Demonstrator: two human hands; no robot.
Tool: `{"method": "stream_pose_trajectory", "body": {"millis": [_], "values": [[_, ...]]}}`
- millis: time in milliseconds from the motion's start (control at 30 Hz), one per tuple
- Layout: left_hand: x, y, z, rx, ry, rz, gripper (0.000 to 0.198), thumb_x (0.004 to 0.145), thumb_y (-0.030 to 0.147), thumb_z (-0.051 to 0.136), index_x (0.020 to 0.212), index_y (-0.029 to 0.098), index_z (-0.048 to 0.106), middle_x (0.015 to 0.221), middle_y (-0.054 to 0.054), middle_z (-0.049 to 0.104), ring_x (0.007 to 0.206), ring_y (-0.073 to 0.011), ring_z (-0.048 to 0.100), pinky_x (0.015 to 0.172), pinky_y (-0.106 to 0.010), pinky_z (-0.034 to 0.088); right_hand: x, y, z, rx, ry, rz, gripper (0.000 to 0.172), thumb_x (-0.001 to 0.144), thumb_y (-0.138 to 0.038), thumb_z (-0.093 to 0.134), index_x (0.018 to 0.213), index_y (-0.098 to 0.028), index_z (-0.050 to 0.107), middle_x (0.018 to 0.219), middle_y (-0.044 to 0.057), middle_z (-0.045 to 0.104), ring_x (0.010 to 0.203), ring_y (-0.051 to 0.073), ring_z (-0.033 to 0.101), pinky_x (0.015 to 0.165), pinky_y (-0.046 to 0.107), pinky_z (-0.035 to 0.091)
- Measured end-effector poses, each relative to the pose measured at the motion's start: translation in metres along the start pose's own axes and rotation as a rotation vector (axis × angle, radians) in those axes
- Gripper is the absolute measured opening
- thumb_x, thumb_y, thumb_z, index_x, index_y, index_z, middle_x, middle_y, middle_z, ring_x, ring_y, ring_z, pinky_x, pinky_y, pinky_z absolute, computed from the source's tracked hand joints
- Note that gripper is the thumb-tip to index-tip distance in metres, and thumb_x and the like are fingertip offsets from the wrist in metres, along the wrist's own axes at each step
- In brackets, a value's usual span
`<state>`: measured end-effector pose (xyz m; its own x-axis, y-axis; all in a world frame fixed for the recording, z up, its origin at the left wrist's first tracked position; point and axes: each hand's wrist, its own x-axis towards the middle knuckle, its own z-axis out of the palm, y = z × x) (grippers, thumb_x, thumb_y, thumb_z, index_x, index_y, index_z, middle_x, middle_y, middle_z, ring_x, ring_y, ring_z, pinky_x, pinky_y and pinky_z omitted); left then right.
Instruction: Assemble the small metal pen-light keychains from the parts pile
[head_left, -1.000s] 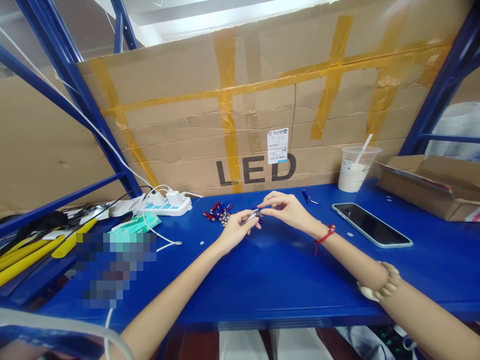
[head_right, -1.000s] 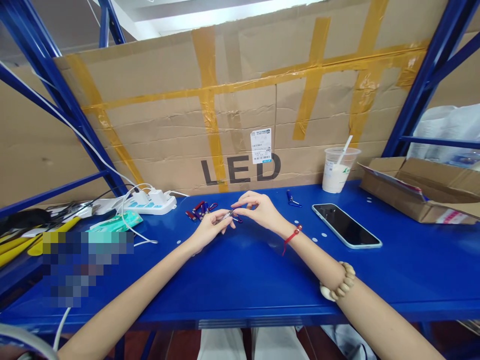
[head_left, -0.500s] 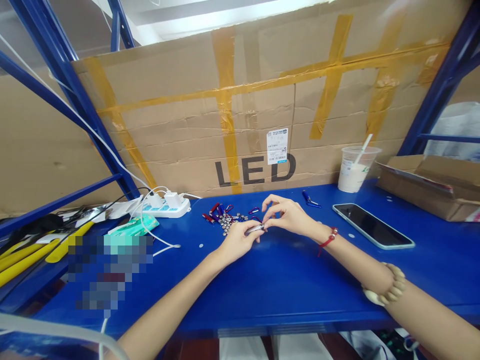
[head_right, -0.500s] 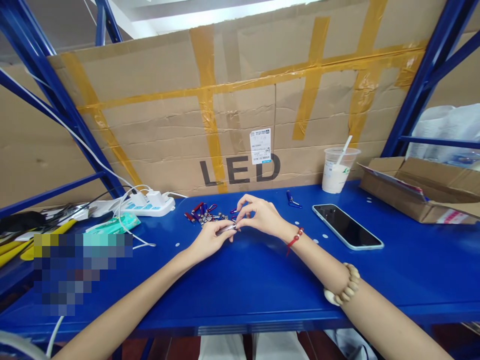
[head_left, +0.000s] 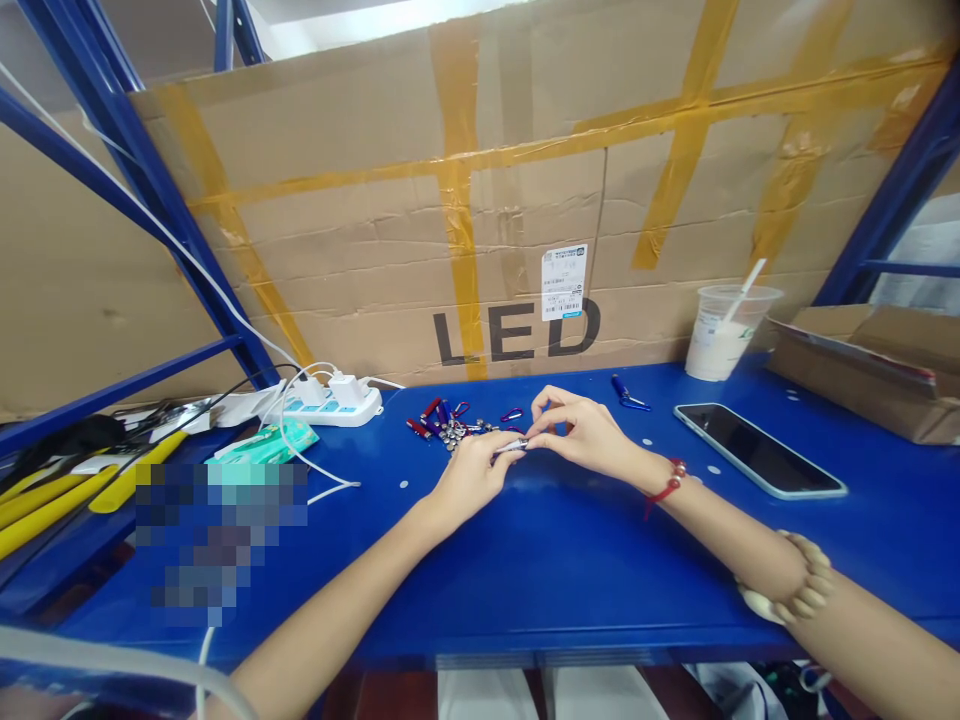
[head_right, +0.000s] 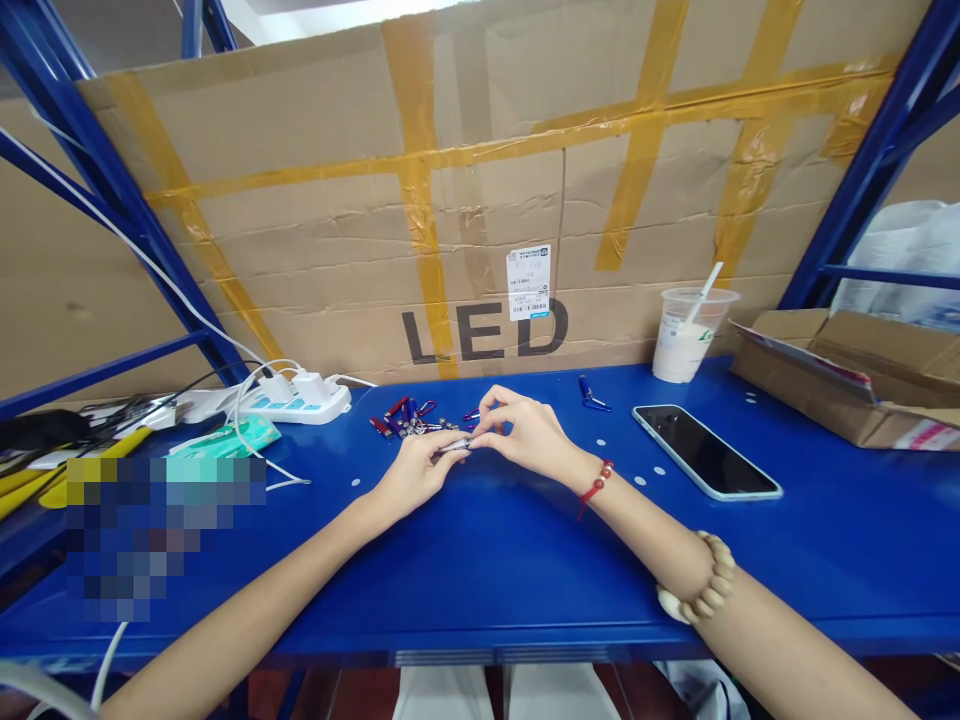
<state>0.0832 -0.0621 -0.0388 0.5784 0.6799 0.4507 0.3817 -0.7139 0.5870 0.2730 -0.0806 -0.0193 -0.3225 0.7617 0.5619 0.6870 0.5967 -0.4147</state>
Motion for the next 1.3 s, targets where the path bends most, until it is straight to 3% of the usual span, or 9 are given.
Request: {"method": "stream_pose_trajectory", "body": {"millis": [300,533,767,933,1033,1300], "values": [[0.001,0.0,-0.003,0.013,0.008,0.041,0.023,0.084,0.023,0.05,0.096,0.02,0.069,0.094,-0.007,0.071,0.081,-0.0206,0.064,0.074,-0.027,0.046,0.001,-0.003,0.0,0.013,-0.039,0.091,0.013,0.074,-0.033,0.066,0.069,-0.022,0.071,0.085,0.001,0.058,0.07,0.012,0.055,0.066,0.025,0.041],[0.005,-0.003,-0.004,0.058,0.015,0.076,0.021,0.085,0.022,0.05,0.095,0.018,0.067,0.094,-0.007,0.07,0.083,-0.0195,0.064,0.077,-0.028,0.046,0.0,-0.002,0.007,0.101,-0.038,0.102,0.025,0.077,-0.039,0.061,0.064,-0.019,0.068,0.084,0.003,0.059,0.065,0.011,0.054,0.061,0.025,0.04],[0.007,-0.002,-0.003,-0.133,0.016,-0.034,0.022,0.083,0.023,0.052,0.103,0.018,0.058,0.09,-0.004,0.07,0.081,-0.016,0.066,0.077,-0.024,0.049,0.003,0.005,0.008,0.197,0.03,0.154,0.025,0.074,-0.043,0.064,0.069,-0.019,0.069,0.081,0.003,0.061,0.063,0.011,0.054,0.059,0.025,0.042],[0.007,0.004,-0.005,-0.151,0.041,-0.078,0.016,0.084,0.025,0.048,0.096,0.017,0.056,0.074,-0.002,0.068,0.072,-0.0149,0.066,0.073,-0.023,0.048,0.005,0.003,0.005,0.323,0.117,0.068,0.025,0.07,-0.042,0.069,0.079,-0.019,0.07,0.088,0.003,0.058,0.055,0.007,0.051,0.054,0.024,0.043],[0.008,0.006,-0.006,-0.166,0.027,-0.083,0.015,0.083,0.024,0.049,0.094,0.017,0.057,0.075,-0.001,0.068,0.072,-0.0145,0.065,0.072,-0.023,0.048,0.005,0.003,0.003,0.29,0.138,0.029,0.022,0.07,-0.042,0.069,0.075,-0.02,0.072,0.084,0.003,0.056,0.061,0.009,0.053,0.052,0.023,0.04],[0.003,0.004,-0.002,-0.132,0.012,-0.06,0.002,0.08,0.019,0.052,0.081,0.018,0.052,0.069,0.0,0.066,0.064,-0.0129,0.062,0.061,-0.02,0.044,0.001,0.003,0.006,0.087,0.094,0.035,0.011,0.071,-0.033,0.071,0.069,-0.023,0.072,0.083,0.0,0.058,0.071,0.011,0.055,0.063,0.024,0.039]]}}
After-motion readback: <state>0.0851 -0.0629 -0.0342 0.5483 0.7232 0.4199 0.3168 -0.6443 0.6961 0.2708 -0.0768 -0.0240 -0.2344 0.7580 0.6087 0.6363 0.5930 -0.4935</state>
